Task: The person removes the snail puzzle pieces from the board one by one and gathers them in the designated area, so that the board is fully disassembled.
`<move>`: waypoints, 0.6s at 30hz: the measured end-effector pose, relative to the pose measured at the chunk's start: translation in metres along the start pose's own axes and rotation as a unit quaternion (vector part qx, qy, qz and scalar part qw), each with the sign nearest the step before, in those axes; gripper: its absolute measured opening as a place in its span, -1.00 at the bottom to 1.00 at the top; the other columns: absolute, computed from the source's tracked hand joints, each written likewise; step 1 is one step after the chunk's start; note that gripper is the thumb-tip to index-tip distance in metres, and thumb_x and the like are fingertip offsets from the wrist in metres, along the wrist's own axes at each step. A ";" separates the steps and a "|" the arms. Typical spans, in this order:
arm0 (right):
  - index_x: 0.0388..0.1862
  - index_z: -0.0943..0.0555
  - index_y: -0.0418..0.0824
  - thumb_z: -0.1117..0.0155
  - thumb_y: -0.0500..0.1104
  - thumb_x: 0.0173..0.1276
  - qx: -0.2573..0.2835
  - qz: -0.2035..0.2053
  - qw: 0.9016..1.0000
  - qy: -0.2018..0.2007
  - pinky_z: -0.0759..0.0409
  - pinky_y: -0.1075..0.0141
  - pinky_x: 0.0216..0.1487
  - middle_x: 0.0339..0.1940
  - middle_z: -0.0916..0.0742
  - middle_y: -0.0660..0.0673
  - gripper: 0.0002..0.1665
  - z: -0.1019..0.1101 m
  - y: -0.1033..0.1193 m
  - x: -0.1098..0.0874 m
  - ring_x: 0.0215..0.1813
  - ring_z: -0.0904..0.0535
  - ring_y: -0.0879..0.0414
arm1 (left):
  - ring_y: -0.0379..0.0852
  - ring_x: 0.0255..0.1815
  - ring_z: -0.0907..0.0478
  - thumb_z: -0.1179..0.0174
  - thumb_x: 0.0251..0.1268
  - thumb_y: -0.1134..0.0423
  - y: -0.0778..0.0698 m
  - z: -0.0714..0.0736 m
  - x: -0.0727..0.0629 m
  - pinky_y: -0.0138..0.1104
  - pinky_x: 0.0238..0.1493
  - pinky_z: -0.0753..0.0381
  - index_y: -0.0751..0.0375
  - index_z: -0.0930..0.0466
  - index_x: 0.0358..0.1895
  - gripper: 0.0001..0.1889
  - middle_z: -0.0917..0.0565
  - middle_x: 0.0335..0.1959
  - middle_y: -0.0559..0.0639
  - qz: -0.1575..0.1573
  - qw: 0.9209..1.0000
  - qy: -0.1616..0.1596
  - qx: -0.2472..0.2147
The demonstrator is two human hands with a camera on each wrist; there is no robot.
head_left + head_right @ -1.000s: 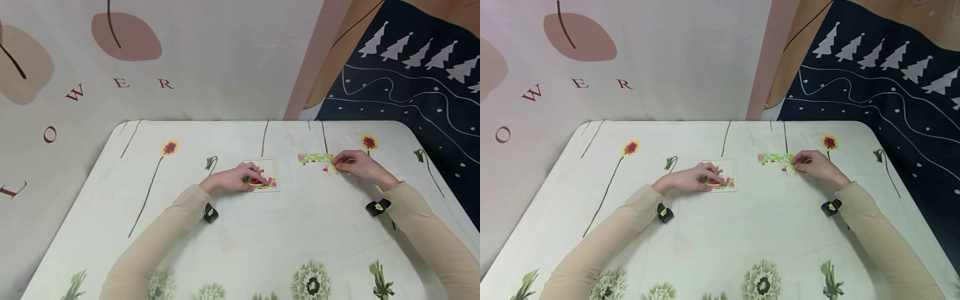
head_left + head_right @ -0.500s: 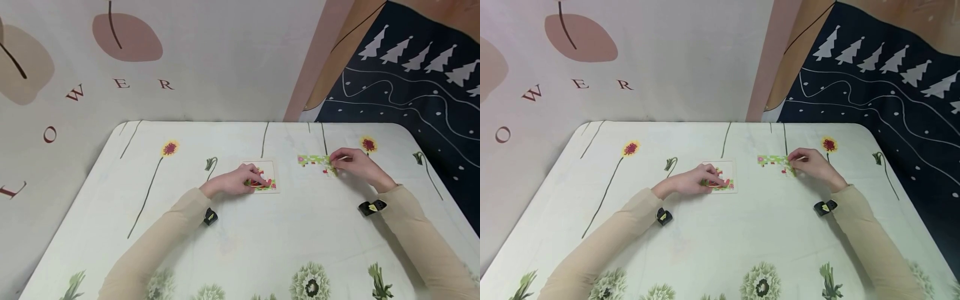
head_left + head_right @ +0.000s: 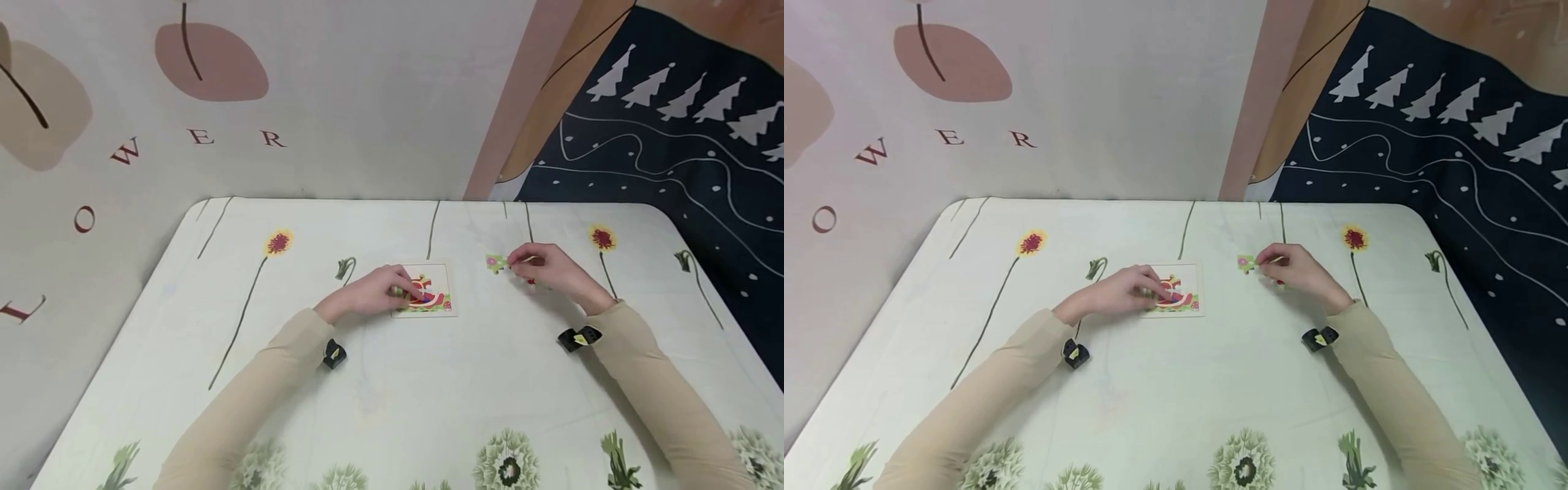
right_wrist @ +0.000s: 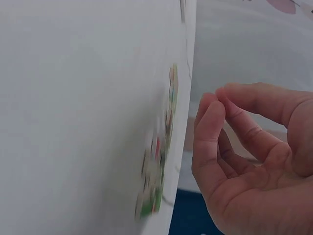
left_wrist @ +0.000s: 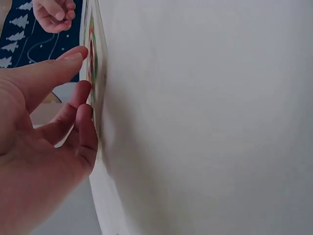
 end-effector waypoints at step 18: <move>-0.01 -0.61 -0.46 -0.16 -0.36 0.39 0.032 0.083 0.995 0.039 -0.55 0.47 -0.17 -0.04 -0.68 -0.40 -0.75 -0.045 0.030 0.025 -0.25 -0.57 0.30 | 0.00 0.12 -0.39 -0.29 0.23 0.38 0.019 0.001 0.004 -0.30 0.06 -0.36 0.19 -0.76 0.00 -0.73 -0.57 0.07 0.12 0.010 0.997 0.007 -0.082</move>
Point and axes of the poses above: each hand's wrist, its own x-axis towards the middle knuckle, its own z-axis out of the back of the hand, y = z × x, the point moved 6 cm from there along x, towards the middle knuckle
